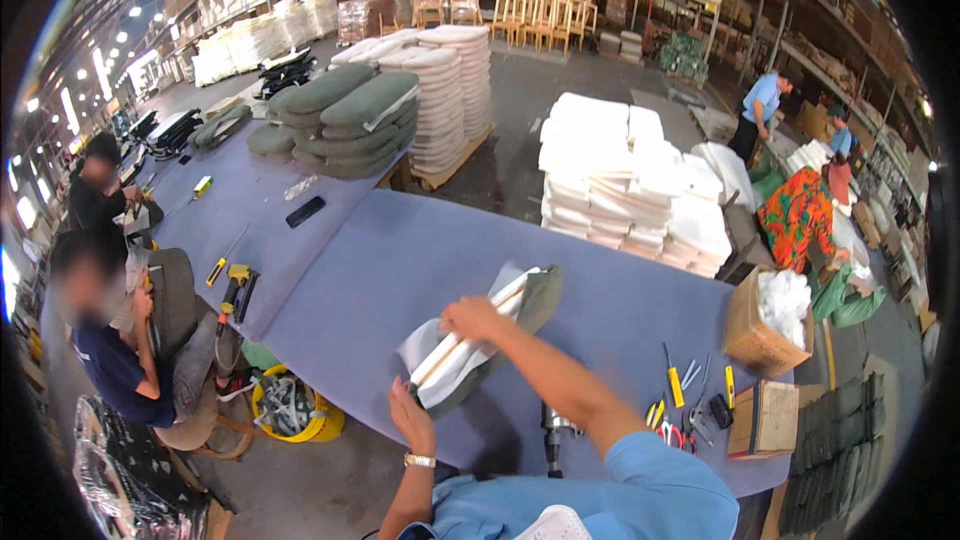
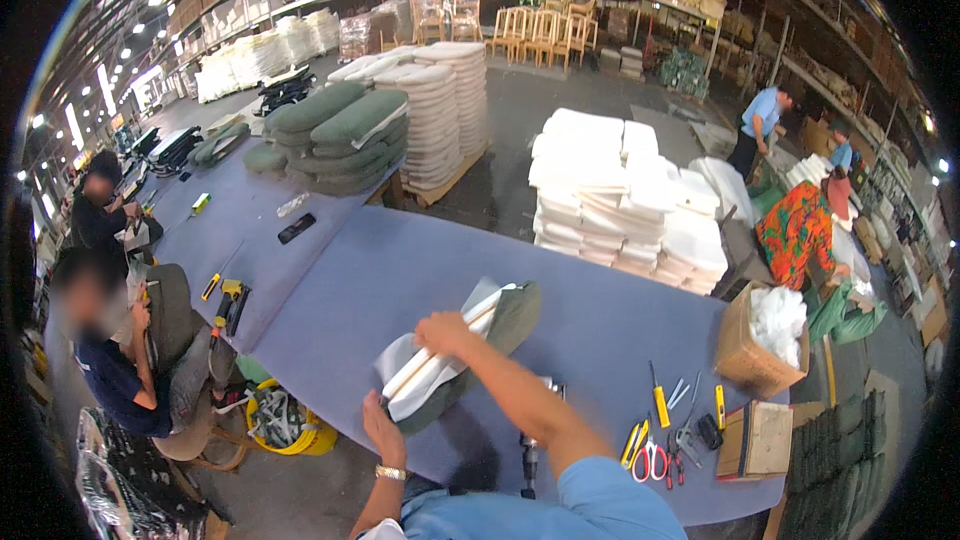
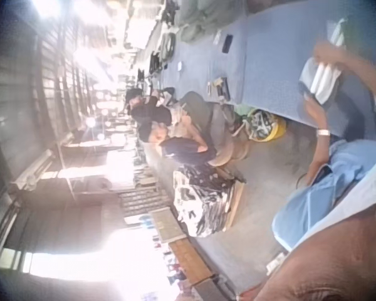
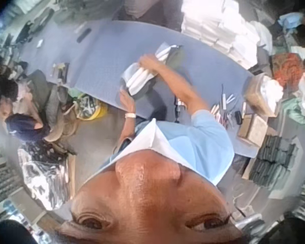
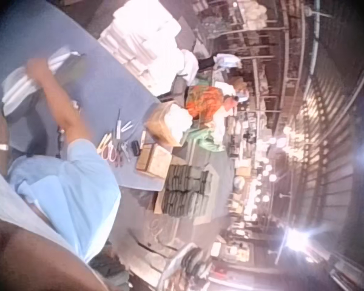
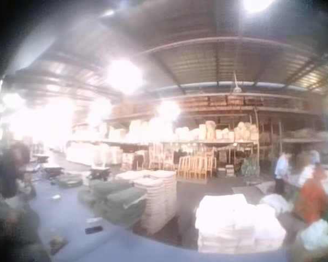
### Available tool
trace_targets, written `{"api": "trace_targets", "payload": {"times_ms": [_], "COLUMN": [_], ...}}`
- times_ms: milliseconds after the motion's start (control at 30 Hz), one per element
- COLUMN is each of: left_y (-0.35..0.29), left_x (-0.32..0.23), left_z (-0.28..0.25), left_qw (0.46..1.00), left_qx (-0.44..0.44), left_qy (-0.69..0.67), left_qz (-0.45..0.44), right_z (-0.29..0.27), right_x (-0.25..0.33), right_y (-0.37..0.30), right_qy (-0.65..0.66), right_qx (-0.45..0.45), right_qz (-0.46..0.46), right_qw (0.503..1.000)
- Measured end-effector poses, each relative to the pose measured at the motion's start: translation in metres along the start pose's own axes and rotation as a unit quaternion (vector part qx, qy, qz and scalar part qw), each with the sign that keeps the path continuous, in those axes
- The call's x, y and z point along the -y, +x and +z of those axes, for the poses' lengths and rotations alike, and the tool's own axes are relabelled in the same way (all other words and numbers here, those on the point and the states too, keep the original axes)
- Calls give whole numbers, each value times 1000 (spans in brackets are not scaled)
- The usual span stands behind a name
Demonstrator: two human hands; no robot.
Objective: The person assembles a cushion by wrapping fabric around a foam insert, folding edges, and securing them with a staple gun. They trim excess fabric with a utility knife and repeat the process on multiple cushions at a workbench.
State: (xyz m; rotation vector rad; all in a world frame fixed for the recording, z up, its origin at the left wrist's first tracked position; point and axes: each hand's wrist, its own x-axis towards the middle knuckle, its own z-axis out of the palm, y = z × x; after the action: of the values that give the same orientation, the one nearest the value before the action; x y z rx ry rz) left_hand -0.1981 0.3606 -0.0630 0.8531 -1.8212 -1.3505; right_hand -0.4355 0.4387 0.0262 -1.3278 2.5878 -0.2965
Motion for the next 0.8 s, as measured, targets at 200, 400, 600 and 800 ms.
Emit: {"api": "trace_targets", "payload": {"times_ms": [200, 400, 600, 800], "left_y": [-12, -15, 0, 18], "left_x": [-4, -4, -8, -6], "left_z": [-18, -39, -61, -86], "left_qw": [991, 987, 960, 927], "left_qx": [4, 79, 176, 256], "left_qy": [-128, -51, -1, 85], "left_qz": [50, 129, 220, 261], "right_z": [11, 4, 46, 49], "right_x": [14, 71, 120, 135], "right_y": [-5, -77, -124, -121], "right_qy": [94, 293, 360, 369], "right_qx": [-176, -375, -256, -274], "right_qz": [-22, -20, 48, 140], "right_qw": [980, 879, 896, 877]}}
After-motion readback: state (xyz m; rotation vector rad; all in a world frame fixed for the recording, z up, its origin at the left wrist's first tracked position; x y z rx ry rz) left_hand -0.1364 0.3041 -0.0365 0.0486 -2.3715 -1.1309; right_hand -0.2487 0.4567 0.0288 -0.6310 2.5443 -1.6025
